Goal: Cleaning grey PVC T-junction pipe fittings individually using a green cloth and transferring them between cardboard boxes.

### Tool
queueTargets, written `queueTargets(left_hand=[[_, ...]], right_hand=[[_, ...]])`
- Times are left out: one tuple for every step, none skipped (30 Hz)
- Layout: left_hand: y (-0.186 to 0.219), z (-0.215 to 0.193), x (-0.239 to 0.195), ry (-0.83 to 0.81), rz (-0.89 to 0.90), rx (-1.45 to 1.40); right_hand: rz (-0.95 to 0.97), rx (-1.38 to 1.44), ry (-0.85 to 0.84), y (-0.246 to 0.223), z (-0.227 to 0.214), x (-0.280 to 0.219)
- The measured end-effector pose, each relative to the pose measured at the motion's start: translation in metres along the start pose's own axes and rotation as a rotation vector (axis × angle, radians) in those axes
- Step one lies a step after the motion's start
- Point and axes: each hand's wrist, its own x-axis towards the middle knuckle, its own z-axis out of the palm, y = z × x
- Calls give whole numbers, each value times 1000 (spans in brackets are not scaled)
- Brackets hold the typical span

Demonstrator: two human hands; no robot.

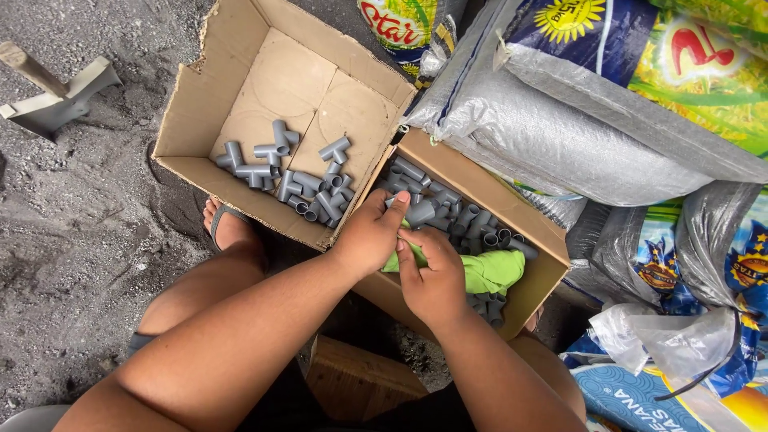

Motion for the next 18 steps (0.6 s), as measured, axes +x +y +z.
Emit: queueTargets(left_hand=[[7, -1, -5, -5, -4, 4], [13, -2, -11, -4, 6, 32], [20, -3, -16, -5, 18, 59], [19, -2, -14, -12, 15, 63], [18, -1, -13, -17, 49, 71], [17, 0, -12, -22, 82, 80], [15, 2, -8, -27, 86, 84], [14, 3, -5, -24, 108, 77], [12, 5, -1, -22, 130, 71], [15, 5, 0, -27, 133, 77], [16, 6, -1, -30, 139, 68], [16, 7, -1, -33, 144, 59], [15, 10, -2, -44, 143, 65], [15, 13, -3, -56, 148, 53], [14, 16, -4, -67, 154, 42], [13, 18, -5, -79, 153, 48], [12, 21, -5, -92, 164, 33], [12, 24, -6, -105, 174, 18]], right_hand=[[7, -1, 3, 2, -4, 3], [77, 55, 6, 4, -7, 6], [147, 109, 11, 6, -11, 9], [155, 107, 16, 9, -13, 13], [199, 75, 87, 12, -17, 18], [244, 43, 158, 15, -20, 22], [244, 41, 166, 18, -16, 16], [113, 47, 130, 21, -12, 10], [-18, 53, 95, 24, -7, 4], [-16, 51, 104, 19, -8, 7], [-19, 61, 87, 13, -9, 6], [-22, 72, 70, 7, -11, 5], [-14, 68, 78, 9, -19, 10], [41, 118, 85, 10, -28, 14], [96, 168, 92, 11, -37, 19], [104, 163, 101, 11, -40, 19], [97, 142, 120, 12, -44, 19], [91, 121, 140, 13, -47, 19]])
